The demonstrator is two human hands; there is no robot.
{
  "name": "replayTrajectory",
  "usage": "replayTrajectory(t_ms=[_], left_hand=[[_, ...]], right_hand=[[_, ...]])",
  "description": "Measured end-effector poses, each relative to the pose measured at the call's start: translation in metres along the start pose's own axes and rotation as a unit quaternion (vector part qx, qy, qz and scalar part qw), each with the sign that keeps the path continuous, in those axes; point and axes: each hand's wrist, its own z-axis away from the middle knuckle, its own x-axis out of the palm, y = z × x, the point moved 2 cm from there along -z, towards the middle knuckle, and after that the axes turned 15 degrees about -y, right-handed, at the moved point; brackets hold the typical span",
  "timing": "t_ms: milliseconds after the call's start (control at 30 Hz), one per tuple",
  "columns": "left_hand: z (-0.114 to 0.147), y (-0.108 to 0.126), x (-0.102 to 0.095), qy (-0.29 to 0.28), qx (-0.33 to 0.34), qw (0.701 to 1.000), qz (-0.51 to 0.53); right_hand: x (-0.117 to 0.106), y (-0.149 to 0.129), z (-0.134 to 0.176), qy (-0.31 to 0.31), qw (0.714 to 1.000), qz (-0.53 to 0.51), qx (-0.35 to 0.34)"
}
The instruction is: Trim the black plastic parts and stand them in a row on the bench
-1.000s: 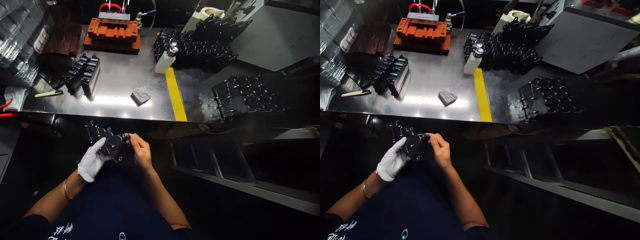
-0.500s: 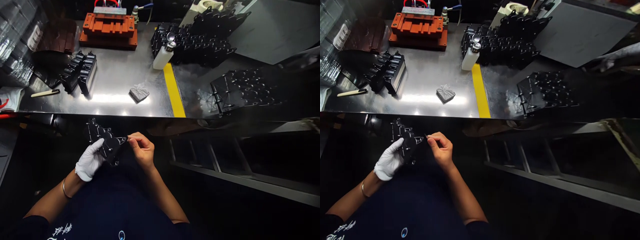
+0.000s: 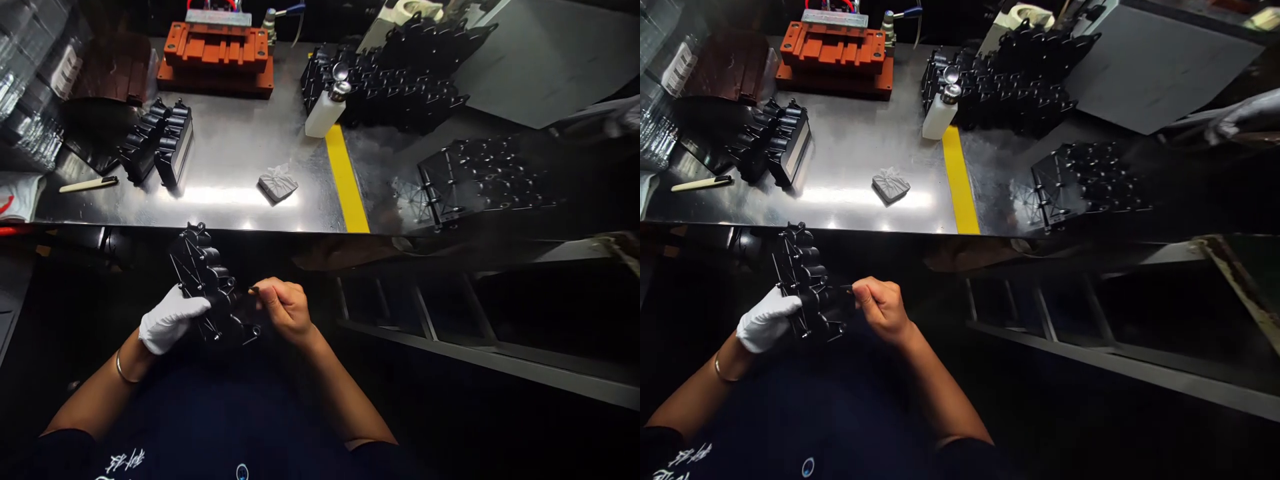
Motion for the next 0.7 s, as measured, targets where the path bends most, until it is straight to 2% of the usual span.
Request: replayTrajectory(t_ms=[100,167,233,433,567,700], left_hand=[[-0.002,0.011,-0.005,0.003,-0.002,0.999,-0.033],[-0.004,0.012,-0.008,-0.002,-0.012,0.999,-0.046],[-0.006,0.009,-0.01,-0.001,-0.009,0.999,-0.048],[-0.007,-0.006,-0.01,0.024,-0.004,1.0,0.003],[-0.009,-0.015,-0.012,0.066,0.004,0.997,0.027],[-0.011,-0.022,-0.012,0.088,0.007,0.996,0.034]], right_hand=[[-0.003,-0.018,0.001,-0.119,0.984,0.063,-0.119],[-0.004,-0.023,0.001,-0.16,0.971,0.105,-0.144],[-0.005,-0.024,0.0,-0.172,0.964,0.142,-0.146],[-0.011,-0.018,-0.002,-0.076,0.967,0.202,-0.133],[-0.012,-0.018,-0.004,-0.068,0.962,0.231,-0.124],[-0.013,-0.021,-0.004,-0.025,0.968,0.216,-0.123]])
